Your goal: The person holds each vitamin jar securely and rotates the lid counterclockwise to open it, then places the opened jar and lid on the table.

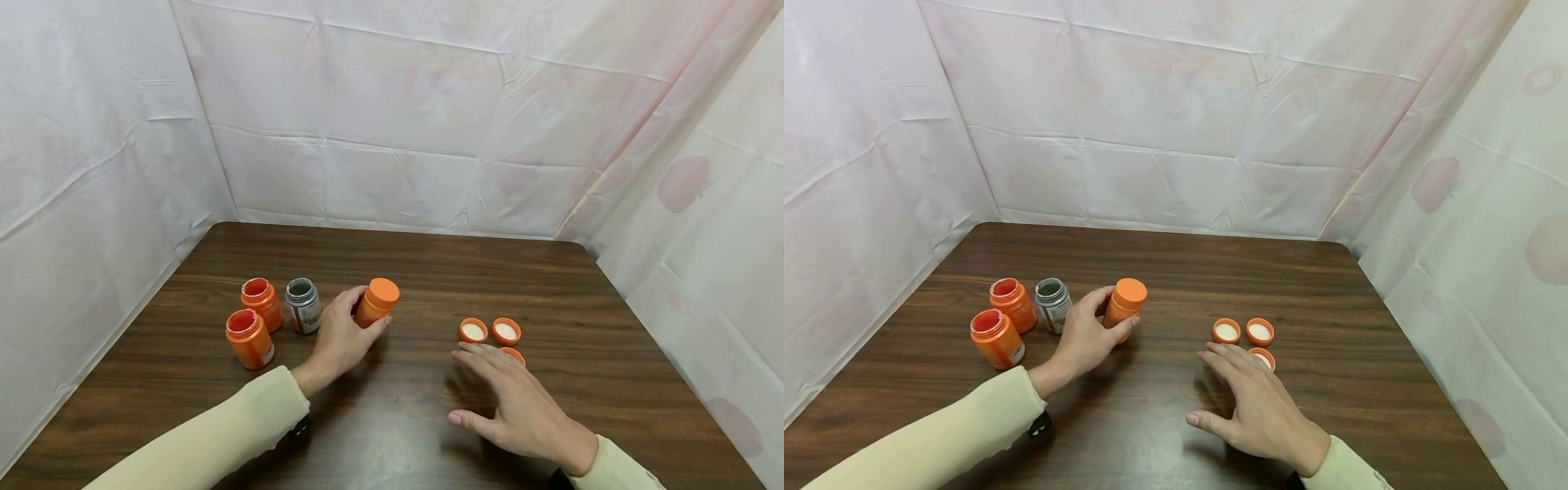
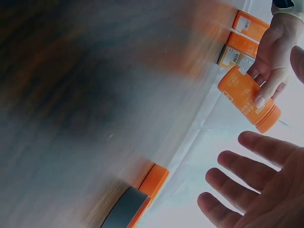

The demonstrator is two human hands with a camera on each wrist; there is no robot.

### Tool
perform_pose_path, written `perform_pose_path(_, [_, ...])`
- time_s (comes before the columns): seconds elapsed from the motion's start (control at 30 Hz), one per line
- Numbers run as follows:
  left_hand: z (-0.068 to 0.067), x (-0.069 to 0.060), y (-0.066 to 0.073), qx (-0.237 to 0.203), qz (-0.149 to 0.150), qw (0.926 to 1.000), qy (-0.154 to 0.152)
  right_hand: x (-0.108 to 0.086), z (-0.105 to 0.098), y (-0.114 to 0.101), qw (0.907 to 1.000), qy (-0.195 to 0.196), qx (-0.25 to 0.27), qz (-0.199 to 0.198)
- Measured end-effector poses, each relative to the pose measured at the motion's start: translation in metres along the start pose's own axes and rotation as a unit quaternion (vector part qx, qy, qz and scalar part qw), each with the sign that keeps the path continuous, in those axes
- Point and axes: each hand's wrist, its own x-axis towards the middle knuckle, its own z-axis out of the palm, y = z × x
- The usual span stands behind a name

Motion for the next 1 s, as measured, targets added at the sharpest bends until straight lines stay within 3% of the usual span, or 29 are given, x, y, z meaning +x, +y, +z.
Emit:
perform_pose_path(0.23, [-0.003, -0.007, 0.002, -0.01, 0.033, 0.9994, -0.003, 0.001, 0.0, -0.002, 0.9999, 0.014, 0.002, -0.001])
perform_pose_path(0.63, [-0.009, -0.017, 0.004, -0.009, 0.055, 0.9982, -0.025, 0.003, 0.002, -0.002, 0.9997, 0.01, 0.021, 0.008])
perform_pose_path(1.0, [-0.011, -0.029, 0.008, 0.0, 0.057, 0.997, -0.052, 0.005, 0.005, -0.003, 0.9992, 0.007, 0.037, 0.012])
